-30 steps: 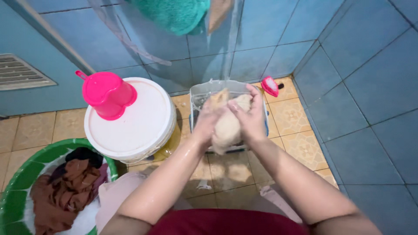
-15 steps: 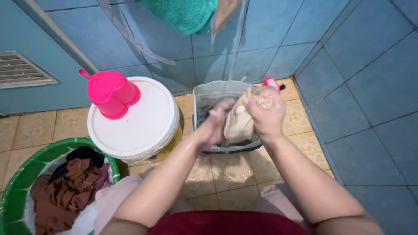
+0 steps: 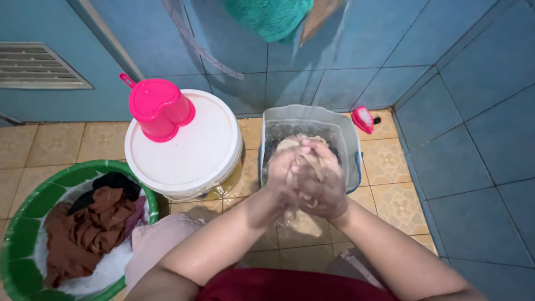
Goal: The person hand-washes clothes in a green basin filled with soapy water, then rinses each item in a clear bucket of water. They transfer the rinsed clothes into a white bucket and finally rinse the green basin under running water.
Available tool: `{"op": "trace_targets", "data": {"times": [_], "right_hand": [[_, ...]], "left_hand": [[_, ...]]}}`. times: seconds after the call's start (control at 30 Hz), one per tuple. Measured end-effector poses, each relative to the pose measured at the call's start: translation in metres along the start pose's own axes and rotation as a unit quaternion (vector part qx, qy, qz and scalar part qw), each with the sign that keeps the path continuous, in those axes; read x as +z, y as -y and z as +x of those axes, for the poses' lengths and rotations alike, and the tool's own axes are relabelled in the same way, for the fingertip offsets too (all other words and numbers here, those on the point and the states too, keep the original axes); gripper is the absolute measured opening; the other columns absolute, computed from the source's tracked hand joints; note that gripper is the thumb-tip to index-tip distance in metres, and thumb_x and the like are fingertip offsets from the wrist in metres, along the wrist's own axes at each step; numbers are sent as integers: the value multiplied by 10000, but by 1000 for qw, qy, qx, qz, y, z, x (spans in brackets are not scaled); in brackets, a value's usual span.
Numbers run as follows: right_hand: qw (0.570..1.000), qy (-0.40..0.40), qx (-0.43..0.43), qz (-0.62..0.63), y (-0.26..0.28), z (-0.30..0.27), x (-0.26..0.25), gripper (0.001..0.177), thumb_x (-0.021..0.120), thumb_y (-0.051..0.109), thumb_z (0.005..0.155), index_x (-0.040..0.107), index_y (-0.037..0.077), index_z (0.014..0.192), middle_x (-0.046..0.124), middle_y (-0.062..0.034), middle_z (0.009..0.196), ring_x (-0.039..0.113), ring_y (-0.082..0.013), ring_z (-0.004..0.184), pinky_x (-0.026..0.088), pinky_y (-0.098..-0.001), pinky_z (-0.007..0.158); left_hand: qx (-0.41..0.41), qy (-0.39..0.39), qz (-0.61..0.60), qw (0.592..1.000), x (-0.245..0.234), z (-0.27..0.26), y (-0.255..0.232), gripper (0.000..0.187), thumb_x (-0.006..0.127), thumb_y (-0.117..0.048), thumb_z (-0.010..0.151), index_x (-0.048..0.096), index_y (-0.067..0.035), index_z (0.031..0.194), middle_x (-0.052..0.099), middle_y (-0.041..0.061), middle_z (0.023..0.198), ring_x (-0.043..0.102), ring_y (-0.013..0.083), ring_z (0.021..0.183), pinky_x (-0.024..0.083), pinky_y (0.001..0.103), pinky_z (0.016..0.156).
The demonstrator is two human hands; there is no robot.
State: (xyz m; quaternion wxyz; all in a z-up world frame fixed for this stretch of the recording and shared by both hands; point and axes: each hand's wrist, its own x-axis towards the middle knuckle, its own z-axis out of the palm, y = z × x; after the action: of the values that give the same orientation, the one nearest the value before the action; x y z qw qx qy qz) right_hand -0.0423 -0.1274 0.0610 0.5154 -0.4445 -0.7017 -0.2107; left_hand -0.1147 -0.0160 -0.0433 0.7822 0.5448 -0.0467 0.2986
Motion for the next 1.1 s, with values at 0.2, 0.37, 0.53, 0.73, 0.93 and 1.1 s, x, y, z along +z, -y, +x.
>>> {"op": "trace_targets", "data": {"times": [0.2,0.37,0.53,0.73,0.93,1.1], "right_hand": [[994,24,100,-43,-5,-2,2,223,844,192,839,683,58,915,688,-98,988,643,-319,954,551,-442,811],[976,51,208,-33,-22,-13,3,221,792,124,923,656,56,762,603,-96,796,578,-274,798,489,-435,738],[952,77,258,142,-28,-3,11,188,754,110,892,627,52,1018,602,-131,1112,572,-304,1098,463,-401,985],[800,231,417,365,-25,41,59,479,723,59,893,589,63,1353,618,-67,1325,571,-174,1207,504,-317,1007],[829,327,349,290,1,67,131,281,713,113,938,682,46,1209,761,-44,1120,718,-116,1005,590,-263,878],[829,373,365,203,10,60,158,244,759,109,869,740,54,1106,774,-49,1027,724,-127,897,579,-271,795]], "left_hand": [[-72,-121,-217,966,2,14,44,245,528,-231,1008,675,-35,997,681,78,916,674,166,802,556,291,697],[-107,-256,-319,906,17,21,42,218,580,-228,1060,627,-59,931,626,53,887,641,167,771,554,332,687],[-245,-325,-151,901,2,34,-38,187,607,-219,887,653,-79,1003,667,69,878,676,184,776,553,334,669],[12,-322,338,884,-101,-24,-186,665,749,-105,809,418,-34,1382,626,134,1151,651,201,1013,557,305,853],[-112,-482,622,608,-184,-182,-299,755,808,-360,812,504,4,1400,504,285,1376,557,412,1244,464,466,1061],[-339,-539,590,496,-249,-246,-315,851,823,-523,794,498,3,1378,385,327,1453,495,487,1274,434,504,1061]]}}
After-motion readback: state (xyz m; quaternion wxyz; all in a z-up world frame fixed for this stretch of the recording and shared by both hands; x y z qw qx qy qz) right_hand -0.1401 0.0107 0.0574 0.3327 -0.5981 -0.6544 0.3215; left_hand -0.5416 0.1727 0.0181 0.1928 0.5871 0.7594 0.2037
